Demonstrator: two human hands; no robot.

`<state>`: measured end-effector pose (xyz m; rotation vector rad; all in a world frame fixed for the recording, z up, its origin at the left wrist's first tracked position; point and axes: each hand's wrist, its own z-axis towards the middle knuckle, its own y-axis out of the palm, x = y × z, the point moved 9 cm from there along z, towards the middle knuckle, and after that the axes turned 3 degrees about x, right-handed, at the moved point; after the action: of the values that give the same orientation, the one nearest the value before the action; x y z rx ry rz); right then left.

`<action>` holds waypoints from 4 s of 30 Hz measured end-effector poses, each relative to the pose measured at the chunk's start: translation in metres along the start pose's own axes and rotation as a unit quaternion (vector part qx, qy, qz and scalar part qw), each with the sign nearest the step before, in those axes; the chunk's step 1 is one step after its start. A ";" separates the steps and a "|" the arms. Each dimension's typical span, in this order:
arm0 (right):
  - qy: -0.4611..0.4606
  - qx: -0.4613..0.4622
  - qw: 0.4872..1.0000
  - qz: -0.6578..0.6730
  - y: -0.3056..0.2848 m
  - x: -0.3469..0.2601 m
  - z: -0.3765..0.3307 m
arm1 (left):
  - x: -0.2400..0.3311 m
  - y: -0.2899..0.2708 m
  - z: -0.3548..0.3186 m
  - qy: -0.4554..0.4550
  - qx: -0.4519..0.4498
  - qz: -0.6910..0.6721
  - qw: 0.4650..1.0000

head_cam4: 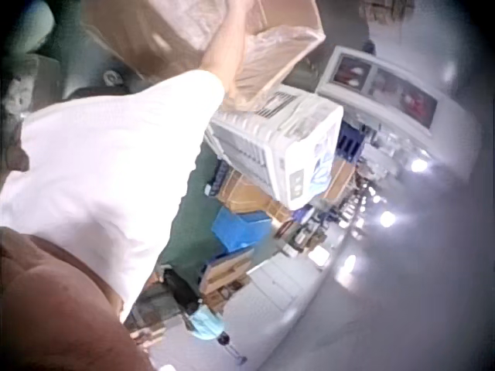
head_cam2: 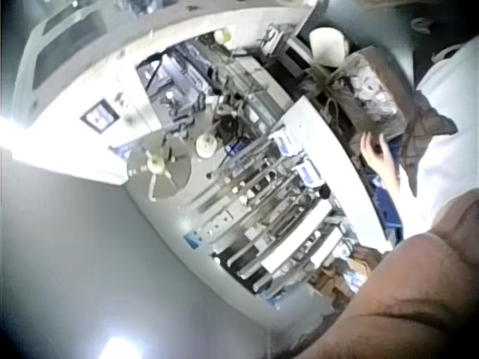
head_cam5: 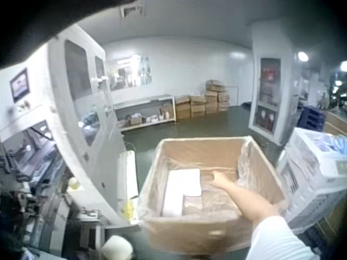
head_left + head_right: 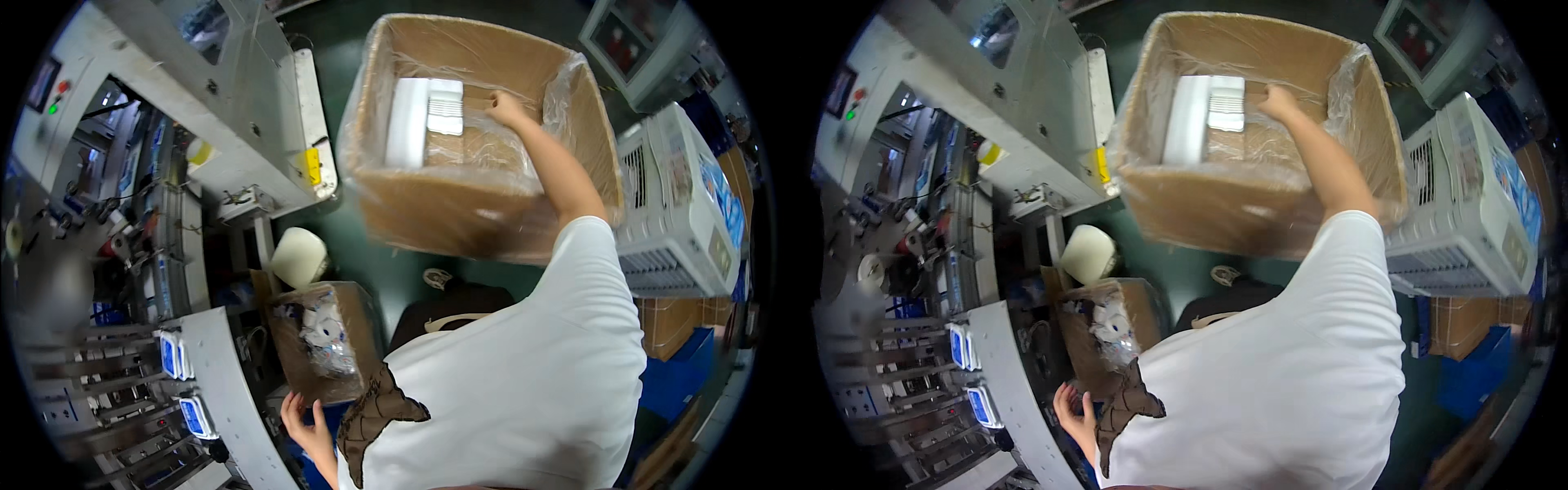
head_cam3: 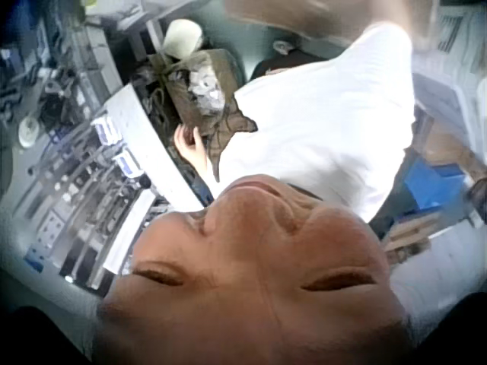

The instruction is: The person packs blue-wrapped product packets into cardboard boxes on a metal table. They then move to a large container to load white plastic trays into a packaging machine.

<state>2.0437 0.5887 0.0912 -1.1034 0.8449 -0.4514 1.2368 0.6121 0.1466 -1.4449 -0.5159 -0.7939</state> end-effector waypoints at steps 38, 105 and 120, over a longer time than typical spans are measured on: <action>-0.018 -0.230 0.964 -0.131 0.201 0.026 0.150 | 0.133 0.197 0.004 -0.120 -0.245 0.263 0.925; -0.884 -0.353 0.298 0.076 -0.015 -0.734 -0.890 | -0.240 -0.309 -0.189 -0.116 0.253 -0.007 0.960; -0.716 -0.522 0.404 0.227 0.044 -0.724 -0.860 | -0.251 -0.308 -0.190 -0.154 0.244 0.027 0.957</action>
<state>0.9199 0.6019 0.1500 -1.6806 -0.4015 1.6703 0.8157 0.4825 0.1494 -1.1141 -0.8420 -0.3575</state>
